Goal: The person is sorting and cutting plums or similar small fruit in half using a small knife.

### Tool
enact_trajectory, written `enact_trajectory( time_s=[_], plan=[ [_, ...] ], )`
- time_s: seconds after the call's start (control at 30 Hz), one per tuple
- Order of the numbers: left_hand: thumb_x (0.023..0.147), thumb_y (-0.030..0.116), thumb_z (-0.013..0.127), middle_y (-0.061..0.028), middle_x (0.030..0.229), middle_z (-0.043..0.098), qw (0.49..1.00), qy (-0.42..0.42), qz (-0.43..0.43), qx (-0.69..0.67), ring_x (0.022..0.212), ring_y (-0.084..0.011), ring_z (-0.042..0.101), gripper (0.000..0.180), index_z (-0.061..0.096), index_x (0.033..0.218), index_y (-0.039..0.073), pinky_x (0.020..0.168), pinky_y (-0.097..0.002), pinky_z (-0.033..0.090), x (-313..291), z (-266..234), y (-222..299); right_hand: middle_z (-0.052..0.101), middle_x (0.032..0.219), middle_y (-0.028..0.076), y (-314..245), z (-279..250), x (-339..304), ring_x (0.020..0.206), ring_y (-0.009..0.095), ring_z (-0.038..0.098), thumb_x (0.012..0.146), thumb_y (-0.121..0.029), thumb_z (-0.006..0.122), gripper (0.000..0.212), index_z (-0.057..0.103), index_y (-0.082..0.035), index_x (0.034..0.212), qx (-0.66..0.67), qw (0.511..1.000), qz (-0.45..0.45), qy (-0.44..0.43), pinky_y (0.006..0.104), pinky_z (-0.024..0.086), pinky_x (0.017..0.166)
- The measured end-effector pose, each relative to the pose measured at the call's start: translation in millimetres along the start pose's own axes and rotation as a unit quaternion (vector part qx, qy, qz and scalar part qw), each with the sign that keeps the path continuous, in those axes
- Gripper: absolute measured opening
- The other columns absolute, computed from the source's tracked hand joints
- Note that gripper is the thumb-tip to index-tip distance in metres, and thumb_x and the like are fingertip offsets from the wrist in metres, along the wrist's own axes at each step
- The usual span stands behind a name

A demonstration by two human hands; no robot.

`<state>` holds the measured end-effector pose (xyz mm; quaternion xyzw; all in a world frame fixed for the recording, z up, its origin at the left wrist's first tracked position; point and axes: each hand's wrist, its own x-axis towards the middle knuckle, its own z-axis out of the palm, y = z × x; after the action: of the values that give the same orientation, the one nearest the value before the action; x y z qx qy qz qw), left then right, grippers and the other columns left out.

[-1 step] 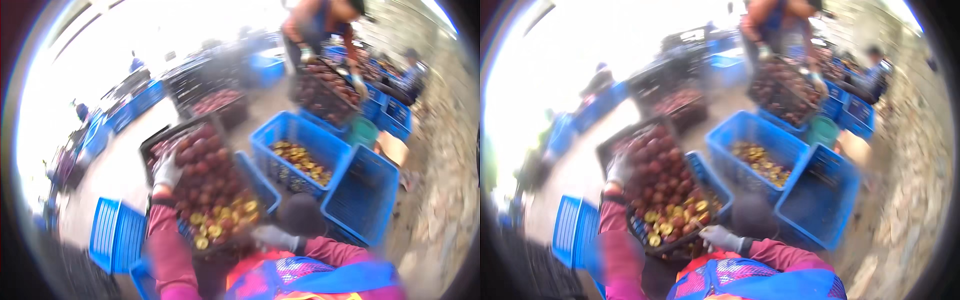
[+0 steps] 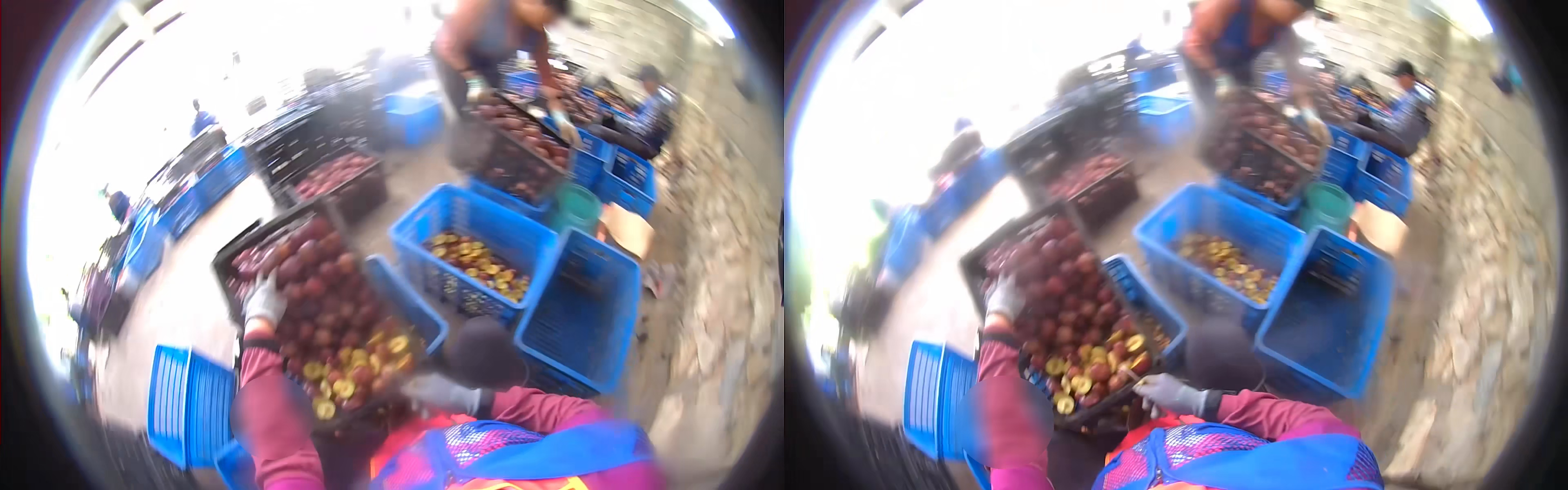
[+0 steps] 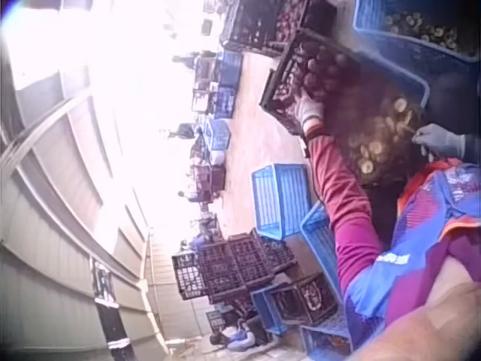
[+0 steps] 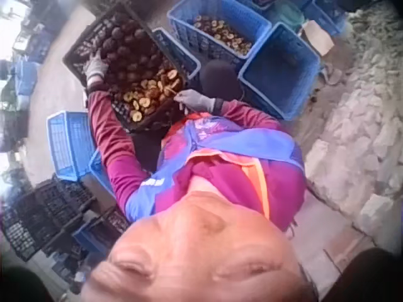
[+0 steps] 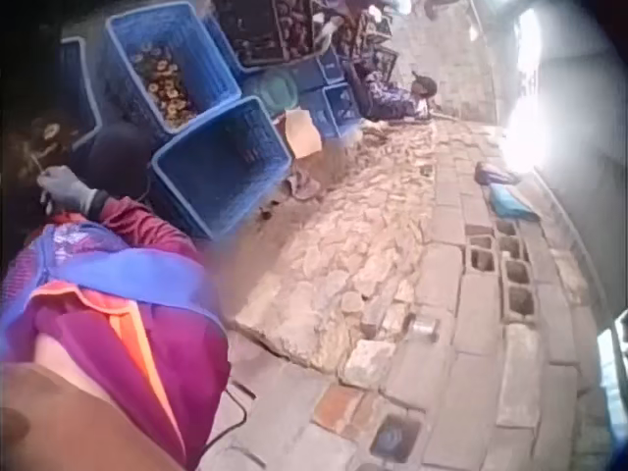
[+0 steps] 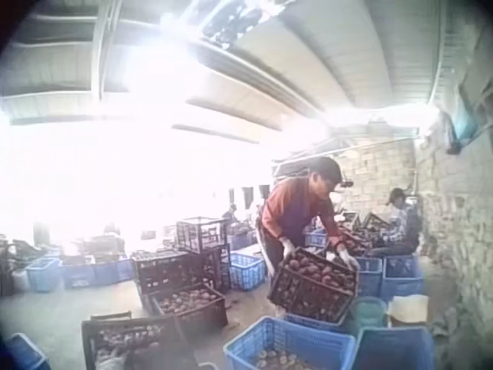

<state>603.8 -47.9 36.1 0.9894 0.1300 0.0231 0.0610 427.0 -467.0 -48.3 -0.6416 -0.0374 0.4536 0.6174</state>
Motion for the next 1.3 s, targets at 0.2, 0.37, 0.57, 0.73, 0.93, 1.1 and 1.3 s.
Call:
enact_trajectory(
  time_s=[0.2, 0.37, 0.57, 0.73, 0.93, 1.1, 1.3],
  plan=[
    [0.088, 0.026, 0.079, -0.0226, 0.158, 0.051, 0.987, -0.015, 0.008, 0.159, 0.134, -0.0419, 0.064, 0.073, 0.052, 0.154, 0.014, 0.109, -0.0548, 0.053, 27, 52, 37, 0.063, 0.078, 0.002, -13, -21, -33, 0.057, 0.013, 0.066, 0.116, -0.035, 0.052, 0.040, 0.057, -0.021, 0.153, 0.028, 0.999, -0.009, 0.032, 0.0289, 0.051, 0.048],
    [0.090, 0.041, 0.082, -0.0220, 0.145, 0.062, 0.976, 0.010, -0.062, -0.207, 0.126, -0.0398, 0.069, 0.074, 0.055, 0.150, 0.007, 0.103, -0.0511, 0.058, -33, 45, 51, 0.061, 0.076, 0.000, -37, -30, -41, 0.053, 0.010, 0.059, 0.117, -0.031, 0.050, 0.041, 0.055, -0.020, 0.156, 0.039, 0.995, -0.079, 0.045, 0.0265, 0.048, 0.047],
    [0.102, 0.052, 0.074, -0.0193, 0.132, 0.073, 0.406, -0.162, -0.095, -0.894, 0.114, -0.0369, 0.074, 0.069, 0.060, 0.144, 0.000, 0.095, -0.0467, 0.065, -169, 74, 100, 0.065, 0.078, 0.000, -81, -19, -28, 0.050, 0.007, 0.056, 0.117, -0.027, 0.049, 0.036, 0.060, -0.011, 0.148, 0.108, 0.962, -0.230, 0.098, 0.0232, 0.045, 0.046],
    [0.099, 0.073, 0.064, -0.0113, 0.125, 0.075, 0.344, -0.205, -0.103, -0.910, 0.111, -0.0275, 0.072, 0.075, 0.066, 0.135, 0.007, 0.102, -0.0424, 0.058, -269, 26, 119, 0.066, 0.079, -0.001, -94, 26, -34, 0.051, 0.005, 0.055, 0.116, -0.021, 0.051, 0.038, 0.061, -0.006, 0.150, 0.099, 0.960, -0.260, 0.035, 0.0222, 0.042, 0.045],
    [0.096, 0.069, 0.072, -0.0084, 0.116, 0.070, 0.264, -0.192, -0.094, -0.941, 0.104, -0.0229, 0.070, 0.067, 0.068, 0.127, 0.010, 0.092, -0.0413, 0.057, -310, 45, 122, 0.065, 0.082, -0.003, -70, 55, -39, 0.061, 0.002, 0.056, 0.115, -0.015, 0.054, 0.037, 0.063, -0.003, 0.148, 0.031, 0.941, -0.337, 0.029, 0.0217, 0.047, 0.056],
    [0.083, 0.028, 0.096, -0.0104, 0.129, 0.067, 0.808, 0.025, 0.017, -0.589, 0.118, -0.0231, 0.067, 0.071, 0.061, 0.140, 0.004, 0.102, -0.0384, 0.056, -329, 28, 110, 0.062, 0.077, -0.005, -77, 59, -61, 0.058, 0.004, 0.053, 0.113, -0.013, 0.054, 0.029, 0.068, -0.001, 0.136, 0.085, 0.964, -0.250, 0.022, 0.0225, 0.044, 0.054],
    [0.074, 0.018, 0.101, -0.0101, 0.141, 0.063, 0.906, 0.051, 0.076, -0.414, 0.128, -0.0240, 0.063, 0.082, 0.061, 0.143, 0.001, 0.113, -0.0375, 0.051, -355, 7, 85, 0.056, 0.072, -0.007, -67, 85, -68, 0.057, 0.002, 0.050, 0.115, -0.016, 0.054, 0.037, 0.063, -0.004, 0.148, 0.044, 0.974, -0.217, -0.037, 0.0227, 0.041, 0.052]
  ],
)
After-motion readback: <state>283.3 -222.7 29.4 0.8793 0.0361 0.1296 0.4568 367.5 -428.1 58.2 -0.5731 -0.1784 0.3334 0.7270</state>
